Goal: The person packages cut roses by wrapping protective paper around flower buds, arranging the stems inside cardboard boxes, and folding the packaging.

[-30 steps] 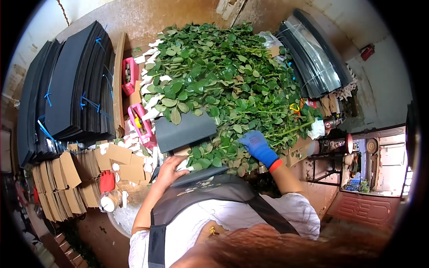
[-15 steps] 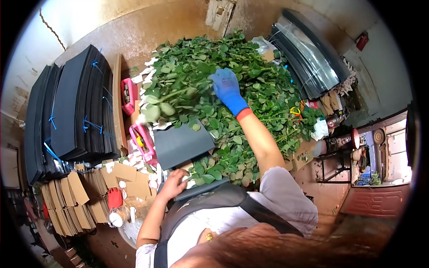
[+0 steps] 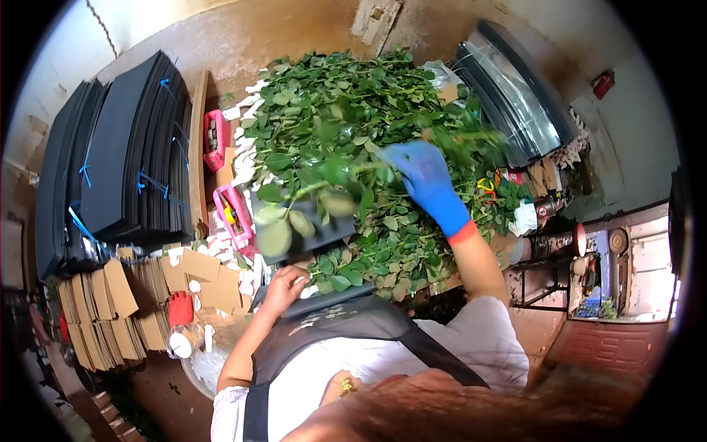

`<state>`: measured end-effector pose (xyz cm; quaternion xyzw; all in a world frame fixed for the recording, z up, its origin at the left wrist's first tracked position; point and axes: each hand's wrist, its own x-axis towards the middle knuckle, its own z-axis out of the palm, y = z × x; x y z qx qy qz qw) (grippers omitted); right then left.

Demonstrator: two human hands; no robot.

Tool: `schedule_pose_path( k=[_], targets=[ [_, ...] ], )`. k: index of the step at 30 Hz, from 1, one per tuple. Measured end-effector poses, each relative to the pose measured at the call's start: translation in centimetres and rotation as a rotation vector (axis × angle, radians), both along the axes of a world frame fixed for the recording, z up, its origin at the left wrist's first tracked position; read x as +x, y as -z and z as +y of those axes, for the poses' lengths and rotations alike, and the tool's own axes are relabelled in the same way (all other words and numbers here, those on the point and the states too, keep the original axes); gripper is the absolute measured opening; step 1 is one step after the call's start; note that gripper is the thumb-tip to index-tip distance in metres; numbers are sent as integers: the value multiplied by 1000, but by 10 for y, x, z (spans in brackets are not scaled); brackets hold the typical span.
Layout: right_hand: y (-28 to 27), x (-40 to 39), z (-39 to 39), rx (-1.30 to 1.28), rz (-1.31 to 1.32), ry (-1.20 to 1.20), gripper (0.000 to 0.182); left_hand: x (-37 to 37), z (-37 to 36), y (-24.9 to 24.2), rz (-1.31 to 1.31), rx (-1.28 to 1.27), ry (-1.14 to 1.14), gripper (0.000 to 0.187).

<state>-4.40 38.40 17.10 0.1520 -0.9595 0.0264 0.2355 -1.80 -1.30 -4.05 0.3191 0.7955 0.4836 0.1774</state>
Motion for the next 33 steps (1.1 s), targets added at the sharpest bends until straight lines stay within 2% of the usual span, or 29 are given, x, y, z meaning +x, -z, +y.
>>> schedule_pose_path(
  k=[1,2,3,5,6,9,10,11,13,14,17,18,19,21,22,23,24,25,26,27,29,30,31,33],
  targets=[
    [0,23,-4,39,-63,0,44,3,-1,-8,-23,-59,-38,21],
    [-3,41,-8,27,-236,-6,44,8,-8,36,-232,-74,-111,33],
    [-4,59,-10,14,-410,-10,44,11,-19,63,-231,-21,-127,34],
    [21,89,1,-18,-558,-12,44,15,-27,91,-232,93,-153,36],
    [39,101,7,-32,-632,-11,43,6,-12,26,-433,12,-86,43],
    [91,113,24,12,-769,110,44,9,-10,39,-104,49,-146,63],
    [98,111,21,69,-898,212,41,10,-8,39,-182,46,-232,66],
    [103,112,20,104,-961,209,39,11,-3,41,-189,199,-233,68],
    [111,111,20,179,-1083,196,36,10,-5,37,-187,114,-200,67],
    [124,109,28,134,-1092,120,36,6,-6,22,43,-45,-141,62],
    [135,87,56,-120,-1188,12,37,3,-4,2,-178,-123,-74,55],
    [132,71,69,-97,-1379,25,38,4,-5,4,-148,-70,-92,55],
    [102,48,64,10,-1352,42,36,4,-5,11,-168,-12,-119,54],
    [50,-3,45,214,-1282,73,33,-4,-7,-5,-145,-154,-68,54],
    [43,-47,47,40,-1037,113,31,0,-9,22,-117,-1,-88,52],
    [41,-103,54,-128,-792,154,30,-6,-6,5,-262,-78,-53,50],
    [49,-145,55,-123,-579,157,28,-8,-5,-3,-272,-133,-34,50],
    [77,-184,66,-160,-190,53,28,-10,-4,-8,-280,-191,-16,49],
    [102,-228,82,-42,-61,63,30,-11,-4,-10,-247,-164,-4,48],
    [128,-263,96,76,68,74,32,-14,-2,-20,-212,-264,48,43],
    [195,-299,118,312,80,252,33,-11,1,-12,31,-267,15,37],
    [210,-307,124,434,87,343,33,-10,6,-19,100,-230,-26,32],
    [206,-308,117,434,-101,354,32,-11,11,-27,171,-201,-55,30],
    [199,-298,94,426,-490,367,30,-4,11,-17,141,-156,-81,30]
  ],
)
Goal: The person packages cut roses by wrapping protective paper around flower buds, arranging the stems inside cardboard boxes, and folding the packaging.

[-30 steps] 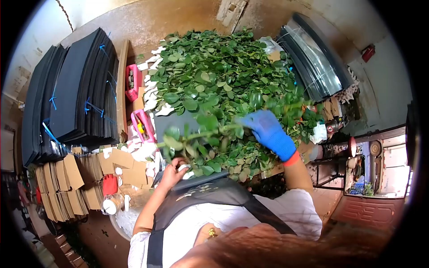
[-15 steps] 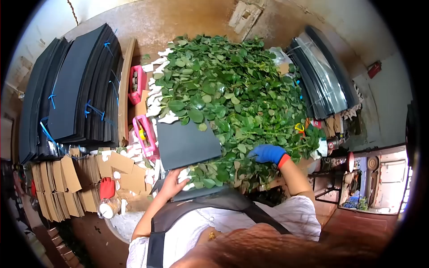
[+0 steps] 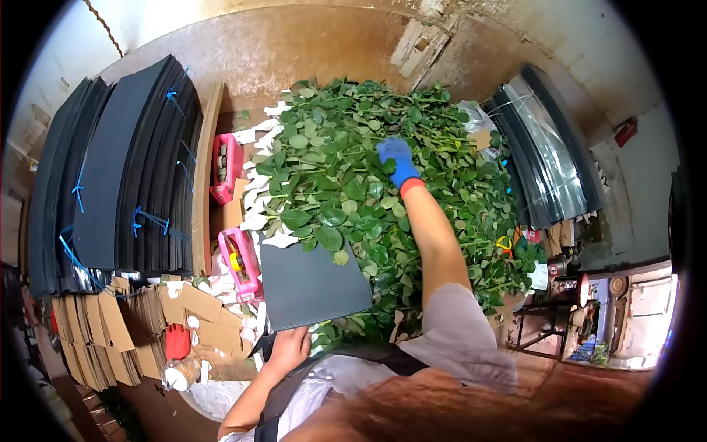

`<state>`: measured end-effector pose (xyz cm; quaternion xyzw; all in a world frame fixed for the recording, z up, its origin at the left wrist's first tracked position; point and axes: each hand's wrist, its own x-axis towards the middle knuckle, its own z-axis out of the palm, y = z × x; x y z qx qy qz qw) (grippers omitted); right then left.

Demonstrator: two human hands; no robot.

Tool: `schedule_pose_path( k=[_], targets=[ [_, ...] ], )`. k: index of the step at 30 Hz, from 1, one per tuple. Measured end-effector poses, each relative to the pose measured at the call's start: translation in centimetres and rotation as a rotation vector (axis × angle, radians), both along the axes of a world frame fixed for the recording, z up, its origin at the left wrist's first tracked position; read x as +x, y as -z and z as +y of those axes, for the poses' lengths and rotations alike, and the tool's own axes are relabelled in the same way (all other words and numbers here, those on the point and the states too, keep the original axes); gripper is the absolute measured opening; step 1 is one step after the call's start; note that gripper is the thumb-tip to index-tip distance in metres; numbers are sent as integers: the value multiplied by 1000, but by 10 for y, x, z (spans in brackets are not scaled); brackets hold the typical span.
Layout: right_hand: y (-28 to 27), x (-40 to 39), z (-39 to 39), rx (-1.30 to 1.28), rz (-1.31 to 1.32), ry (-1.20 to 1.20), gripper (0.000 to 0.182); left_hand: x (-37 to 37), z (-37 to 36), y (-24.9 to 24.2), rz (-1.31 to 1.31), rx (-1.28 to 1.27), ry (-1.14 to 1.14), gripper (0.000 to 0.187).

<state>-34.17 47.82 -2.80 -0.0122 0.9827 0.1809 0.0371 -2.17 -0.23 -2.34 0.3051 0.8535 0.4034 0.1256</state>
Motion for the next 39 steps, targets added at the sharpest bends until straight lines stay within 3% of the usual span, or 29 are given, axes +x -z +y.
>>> schedule_pose_path(
  k=[1,3,5,7,8,9,11,12,14,15,17,18,19,22,24,26,27,28,31,33,35,37,38,39],
  targets=[
    [11,6,12,-290,122,-52,25,2,0,0,-47,28,-28,30],
    [-40,53,7,-259,334,-154,24,4,-3,1,-157,30,-66,27],
    [-129,106,-6,-341,597,-185,34,8,-7,14,-227,6,-46,27],
    [-185,169,-10,-196,729,-240,50,4,-9,16,-237,-63,4,28],
    [-204,196,-10,-253,677,-278,51,5,-7,21,-78,22,-22,26],
    [-209,222,-10,-344,684,-304,45,6,-5,29,-69,50,-41,23],
    [-221,276,-22,-621,379,-316,35,0,2,15,-51,196,-73,15],
    [-221,299,-35,-656,276,-334,31,1,0,21,-134,123,-64,16],
    [-194,334,-42,-748,-37,-331,29,3,-25,157,-48,-165,50,21],
    [-173,355,-42,-732,-60,-329,30,4,-23,136,-171,-60,-12,24],
    [-142,384,-40,-455,-182,-121,30,5,-19,86,-397,177,-152,32],
    [-128,392,-38,-314,-242,-18,31,1,-16,60,-94,114,-74,38],
    [-114,397,-33,-280,-301,46,31,3,-10,50,-153,-29,-148,44],
    [-83,400,-18,-206,-437,164,31,5,-9,44,-255,42,-184,42],
    [-73,397,-9,-198,-479,152,31,6,-9,52,-124,125,-180,44],
    [-82,385,1,-148,-550,234,30,5,-2,27,-400,175,-279,43],
    [-86,377,5,-121,-588,272,30,9,-8,57,-234,217,-227,45],
    [-92,368,-1,-95,-691,211,30,6,-3,33,-246,229,-245,41],
    [-119,335,-30,71,-923,25,34,2,-1,21,-274,167,-169,28],
    [-163,290,-56,-87,-897,9,29,1,0,19,-294,84,-114,26],
    [-187,224,-77,-216,-607,-141,21,0,-2,18,-319,11,-75,24],
    [-145,157,-67,-511,130,-343,16,0,-1,21,-205,74,-52,25],
    [-138,115,-69,-623,309,-434,19,-1,-2,21,-145,104,-37,25],
    [-124,77,-65,-564,322,-399,21,-2,-2,17,-149,88,-34,27]
  ],
)
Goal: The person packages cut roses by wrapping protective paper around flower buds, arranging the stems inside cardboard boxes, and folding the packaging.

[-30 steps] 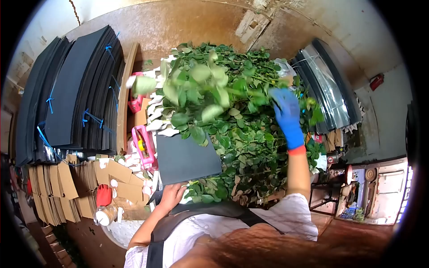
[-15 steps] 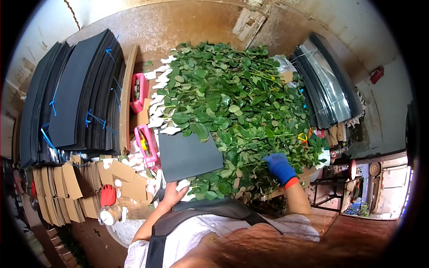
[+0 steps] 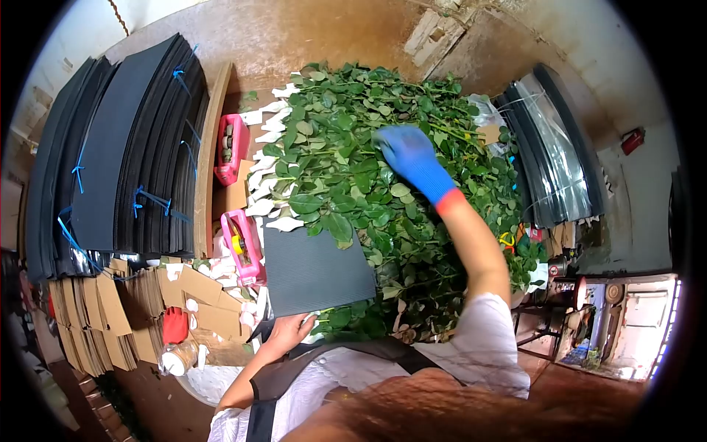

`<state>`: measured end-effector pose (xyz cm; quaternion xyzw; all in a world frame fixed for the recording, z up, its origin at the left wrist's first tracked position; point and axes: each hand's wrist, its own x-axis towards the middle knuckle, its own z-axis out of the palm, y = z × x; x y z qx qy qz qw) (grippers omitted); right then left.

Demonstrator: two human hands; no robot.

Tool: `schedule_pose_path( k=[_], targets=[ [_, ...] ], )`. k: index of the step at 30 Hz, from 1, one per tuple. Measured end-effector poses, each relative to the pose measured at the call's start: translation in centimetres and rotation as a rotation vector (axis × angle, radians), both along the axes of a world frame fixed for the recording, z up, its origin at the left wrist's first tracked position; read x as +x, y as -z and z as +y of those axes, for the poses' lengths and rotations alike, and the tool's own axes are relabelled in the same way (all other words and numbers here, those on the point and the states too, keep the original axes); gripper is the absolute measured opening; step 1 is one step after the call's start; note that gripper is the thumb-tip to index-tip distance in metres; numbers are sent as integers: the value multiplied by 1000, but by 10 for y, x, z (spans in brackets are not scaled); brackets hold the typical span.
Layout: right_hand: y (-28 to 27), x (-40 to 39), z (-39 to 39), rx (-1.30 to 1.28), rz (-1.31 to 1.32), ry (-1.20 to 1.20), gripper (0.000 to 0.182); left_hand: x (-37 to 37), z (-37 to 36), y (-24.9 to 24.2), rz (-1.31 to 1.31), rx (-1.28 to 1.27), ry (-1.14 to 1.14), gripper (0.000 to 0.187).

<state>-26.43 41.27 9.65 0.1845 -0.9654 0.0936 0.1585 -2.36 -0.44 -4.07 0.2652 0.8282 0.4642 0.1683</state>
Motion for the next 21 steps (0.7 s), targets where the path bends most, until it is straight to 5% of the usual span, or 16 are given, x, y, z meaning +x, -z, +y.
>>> schedule_pose_path(
  k=[5,9,10,13,16,19,21],
  targets=[
    [93,-70,-5,433,-594,264,23,4,1,4,-132,-94,-76,29],
    [65,-50,-19,167,-176,428,25,2,6,3,-220,95,-175,32],
    [66,-36,-7,3,195,284,25,2,5,10,-244,159,-203,31],
    [-2,6,-20,-14,374,352,27,8,10,50,-179,274,-315,23],
    [-44,59,-66,-421,128,43,34,6,10,50,-205,161,-293,23],
    [-66,93,-105,-61,264,-262,43,-1,21,29,-207,309,-283,23],
    [-48,83,-100,-22,294,-226,47,5,12,55,-96,176,-298,19]
  ],
)
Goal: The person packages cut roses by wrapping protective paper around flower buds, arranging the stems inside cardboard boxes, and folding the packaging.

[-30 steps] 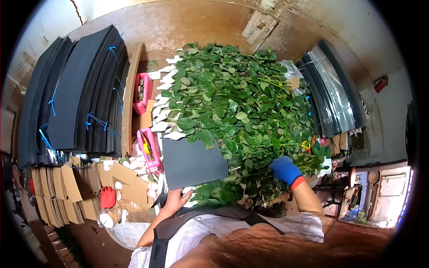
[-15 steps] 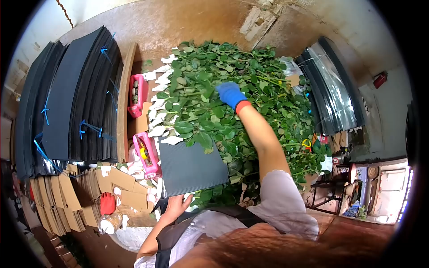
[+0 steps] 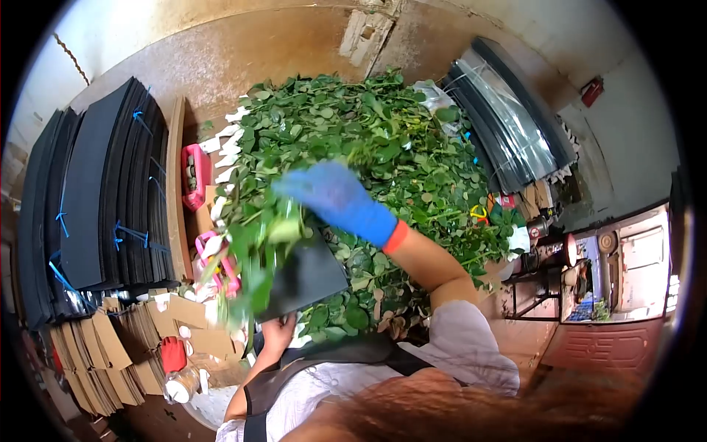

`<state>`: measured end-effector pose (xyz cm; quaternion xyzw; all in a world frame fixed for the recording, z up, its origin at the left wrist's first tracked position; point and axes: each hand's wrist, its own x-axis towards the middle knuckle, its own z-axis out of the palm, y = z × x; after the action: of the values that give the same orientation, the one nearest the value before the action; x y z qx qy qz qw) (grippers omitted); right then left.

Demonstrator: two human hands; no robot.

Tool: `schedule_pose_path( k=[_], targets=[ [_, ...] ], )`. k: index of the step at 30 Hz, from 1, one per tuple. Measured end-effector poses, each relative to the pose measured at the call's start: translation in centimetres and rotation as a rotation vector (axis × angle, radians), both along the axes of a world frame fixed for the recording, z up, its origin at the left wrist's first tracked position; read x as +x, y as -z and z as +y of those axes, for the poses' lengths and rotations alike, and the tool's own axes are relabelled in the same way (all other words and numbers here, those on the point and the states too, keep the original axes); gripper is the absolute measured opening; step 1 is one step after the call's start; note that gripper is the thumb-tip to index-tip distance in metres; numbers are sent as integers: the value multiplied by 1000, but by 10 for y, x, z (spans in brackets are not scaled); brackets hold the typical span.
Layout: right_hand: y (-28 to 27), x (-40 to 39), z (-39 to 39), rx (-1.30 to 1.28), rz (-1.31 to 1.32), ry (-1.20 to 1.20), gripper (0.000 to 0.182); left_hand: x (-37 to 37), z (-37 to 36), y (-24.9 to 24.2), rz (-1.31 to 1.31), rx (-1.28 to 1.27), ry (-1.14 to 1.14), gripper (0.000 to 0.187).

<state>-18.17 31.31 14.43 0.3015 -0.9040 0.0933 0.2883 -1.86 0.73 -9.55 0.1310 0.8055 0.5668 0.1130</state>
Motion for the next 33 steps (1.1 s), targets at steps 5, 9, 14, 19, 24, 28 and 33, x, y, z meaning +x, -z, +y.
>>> schedule_pose_path(
  k=[5,9,14,19,24,28,33],
  targets=[
    [-12,4,-27,-241,-78,-15,32,-1,5,-8,25,-29,-17,22],
    [-27,16,-82,-122,-166,-120,33,-9,3,-32,-84,-171,53,28],
    [0,3,-80,96,-107,-105,41,-4,3,-17,-57,-106,29,20],
    [-36,94,-16,30,-173,15,45,-1,4,-12,75,-227,-13,21],
    [-34,198,40,107,-716,222,38,3,-3,47,192,-297,114,28],
    [87,230,70,412,-769,414,51,-2,6,-29,239,-98,-81,26],
    [26,235,30,410,-636,536,65,-5,6,-36,250,-207,-53,31]
  ],
)
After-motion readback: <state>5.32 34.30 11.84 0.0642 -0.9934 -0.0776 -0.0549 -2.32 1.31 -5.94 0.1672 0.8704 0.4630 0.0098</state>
